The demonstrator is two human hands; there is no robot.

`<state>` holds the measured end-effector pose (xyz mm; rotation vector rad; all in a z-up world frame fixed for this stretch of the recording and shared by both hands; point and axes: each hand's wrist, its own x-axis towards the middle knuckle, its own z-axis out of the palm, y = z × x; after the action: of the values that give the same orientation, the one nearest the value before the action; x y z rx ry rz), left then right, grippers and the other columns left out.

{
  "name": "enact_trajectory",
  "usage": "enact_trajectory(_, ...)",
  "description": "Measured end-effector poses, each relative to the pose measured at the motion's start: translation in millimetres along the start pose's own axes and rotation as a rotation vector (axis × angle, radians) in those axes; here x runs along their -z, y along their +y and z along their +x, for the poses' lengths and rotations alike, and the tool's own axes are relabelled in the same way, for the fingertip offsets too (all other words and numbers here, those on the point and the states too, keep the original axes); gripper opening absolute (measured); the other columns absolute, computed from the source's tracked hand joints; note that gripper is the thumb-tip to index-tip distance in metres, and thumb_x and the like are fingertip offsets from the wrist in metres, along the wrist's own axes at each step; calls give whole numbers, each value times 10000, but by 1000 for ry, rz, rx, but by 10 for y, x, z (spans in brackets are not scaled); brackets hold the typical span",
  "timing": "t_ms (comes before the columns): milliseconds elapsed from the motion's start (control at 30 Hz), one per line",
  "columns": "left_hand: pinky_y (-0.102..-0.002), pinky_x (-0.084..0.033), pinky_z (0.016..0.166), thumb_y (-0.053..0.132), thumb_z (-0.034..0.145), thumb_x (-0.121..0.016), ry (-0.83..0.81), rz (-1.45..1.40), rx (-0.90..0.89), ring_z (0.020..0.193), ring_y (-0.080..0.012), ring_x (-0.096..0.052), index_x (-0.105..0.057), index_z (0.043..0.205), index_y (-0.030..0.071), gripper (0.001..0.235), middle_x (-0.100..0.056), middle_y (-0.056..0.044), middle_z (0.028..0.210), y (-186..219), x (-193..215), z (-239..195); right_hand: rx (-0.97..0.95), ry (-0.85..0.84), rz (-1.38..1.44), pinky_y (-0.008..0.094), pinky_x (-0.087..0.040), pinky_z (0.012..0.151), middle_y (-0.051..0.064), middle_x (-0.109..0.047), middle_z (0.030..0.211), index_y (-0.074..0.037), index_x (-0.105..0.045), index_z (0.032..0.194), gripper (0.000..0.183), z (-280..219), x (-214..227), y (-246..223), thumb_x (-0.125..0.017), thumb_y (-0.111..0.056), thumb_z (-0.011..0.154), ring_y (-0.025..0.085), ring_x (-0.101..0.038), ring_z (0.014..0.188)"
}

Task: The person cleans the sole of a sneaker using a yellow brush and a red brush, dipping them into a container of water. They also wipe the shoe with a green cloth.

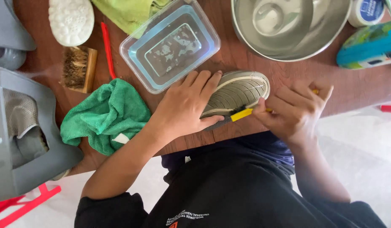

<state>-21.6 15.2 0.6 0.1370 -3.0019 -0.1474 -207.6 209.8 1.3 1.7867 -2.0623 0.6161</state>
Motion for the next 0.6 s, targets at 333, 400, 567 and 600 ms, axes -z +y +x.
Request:
enact_trajectory(333,-349,-577,686,707,827,-802,-13,-94,20,1077,-261,-608,-501,1403,21,945,-567,-103,1229,8,-4,9,71,210,-94,396,-266,851,-19,-394,460,-208,-434,534,451,-259,-112,120,-659,-140,919,152,-356,494)
enact_trajectory(400,-352,-588,709,704,808,-817,-12,-105,28,1052,-260,-626,-526,1390,22,943,-581,-107,1230,10,-10,-1,-9,186,-118,404,-288,848,-22,-365,489,-194,-445,536,382,-299,-90,163,-672,-97,828,177,-363,527)
enact_trajectory(567,-349,-577,681,709,831,-795,-23,-100,21,1024,-257,-611,-509,1395,15,938,-569,-105,1198,5,1,6,-25,163,-52,398,-259,810,-36,-469,533,-178,-475,545,402,-135,-74,42,-684,-73,872,161,-370,530)
enact_trajectory(600,-354,-573,701,712,819,-808,-26,-101,18,1035,-258,-607,-500,1400,19,955,-559,-98,1203,3,0,15,-27,125,-12,407,-232,782,-37,-436,558,-174,-454,561,416,-70,-48,-51,-697,-71,883,178,-365,539)
